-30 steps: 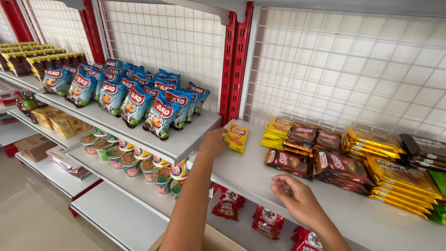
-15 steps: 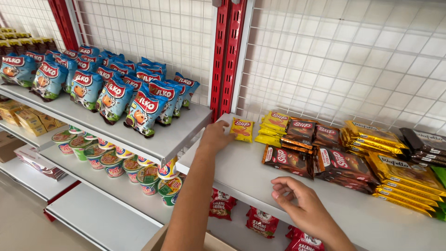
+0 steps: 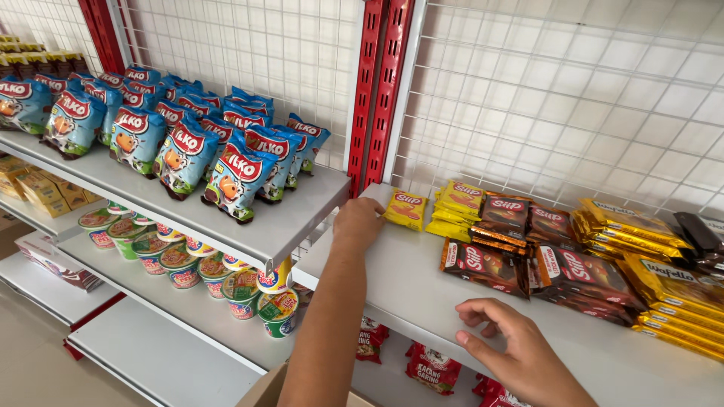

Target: The person takes snack packages one at a time from a cardboard box and places them onto a retail shelf, turning some packages over to check them before setting them down.

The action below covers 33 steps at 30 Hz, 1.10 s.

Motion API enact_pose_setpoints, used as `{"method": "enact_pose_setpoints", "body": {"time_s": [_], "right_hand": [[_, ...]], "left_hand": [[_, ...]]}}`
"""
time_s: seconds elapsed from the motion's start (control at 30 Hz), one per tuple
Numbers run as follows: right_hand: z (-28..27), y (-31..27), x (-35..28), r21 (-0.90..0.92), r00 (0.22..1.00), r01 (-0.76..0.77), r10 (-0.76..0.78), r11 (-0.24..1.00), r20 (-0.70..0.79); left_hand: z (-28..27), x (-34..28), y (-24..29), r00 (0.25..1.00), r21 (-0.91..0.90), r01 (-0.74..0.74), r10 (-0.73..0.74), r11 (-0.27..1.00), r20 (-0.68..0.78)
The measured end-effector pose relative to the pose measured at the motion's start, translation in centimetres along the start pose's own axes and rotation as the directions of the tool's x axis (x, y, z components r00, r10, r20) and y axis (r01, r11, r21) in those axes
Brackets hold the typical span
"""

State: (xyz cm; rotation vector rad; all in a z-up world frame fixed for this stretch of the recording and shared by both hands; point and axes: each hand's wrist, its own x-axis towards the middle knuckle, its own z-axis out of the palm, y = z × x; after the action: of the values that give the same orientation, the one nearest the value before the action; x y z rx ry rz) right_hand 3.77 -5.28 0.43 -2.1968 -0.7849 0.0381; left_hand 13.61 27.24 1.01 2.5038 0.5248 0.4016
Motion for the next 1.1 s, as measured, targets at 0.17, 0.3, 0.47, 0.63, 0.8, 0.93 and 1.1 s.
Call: {"method": "enact_pose_setpoints", "body": {"time_s": [0.17,0.3,0.47,0.63,0.8,0.93,1.1], "right_hand": [[-0.1,-1.0,-0.2,-0.096,0.988,-0.149,0.152,0.984,0.015],[0.1,-0.3,0.0,-0.074,0.995,-0.098,0.099,0.992,0.013],[-0.1,-0.1,0.3,-0.110,0.985,-0.167,0.171,0.980,0.026],[0.2,1.4,0.6,-0.085,0.990,-0.135,0.138,0.987,0.032],[0.3,1.7,0.7,-0.092,0.996,-0.082,0.085,0.992,0.031],[0.3,1.6,0.7,-0.121,0.996,-0.067,0.073,0.990,0.045],[0.3,1.3,0.6,-0.123,0.997,-0.052,0.057,0.991,0.043]], "left_hand": [[-1.3,-1.6,1.9,0.997,0.089,0.043,-0.048,0.995,0.052],[-1.2,-1.6,1.8,0.996,0.104,0.058,-0.065,0.993,0.065],[-0.6,-0.6,0.9,0.997,0.095,0.003,-0.011,0.995,0.073],[-0.9,-0.8,1.3,0.995,0.091,0.066,-0.073,0.994,0.074],[-1.0,-0.6,1.3,0.993,0.031,0.118,-0.119,0.992,0.003],[-1.2,-0.7,1.5,0.989,0.057,0.142,-0.144,0.988,0.025],[-0.9,-0.3,0.9,0.990,0.031,0.139,-0.140,0.990,0.020]]}}
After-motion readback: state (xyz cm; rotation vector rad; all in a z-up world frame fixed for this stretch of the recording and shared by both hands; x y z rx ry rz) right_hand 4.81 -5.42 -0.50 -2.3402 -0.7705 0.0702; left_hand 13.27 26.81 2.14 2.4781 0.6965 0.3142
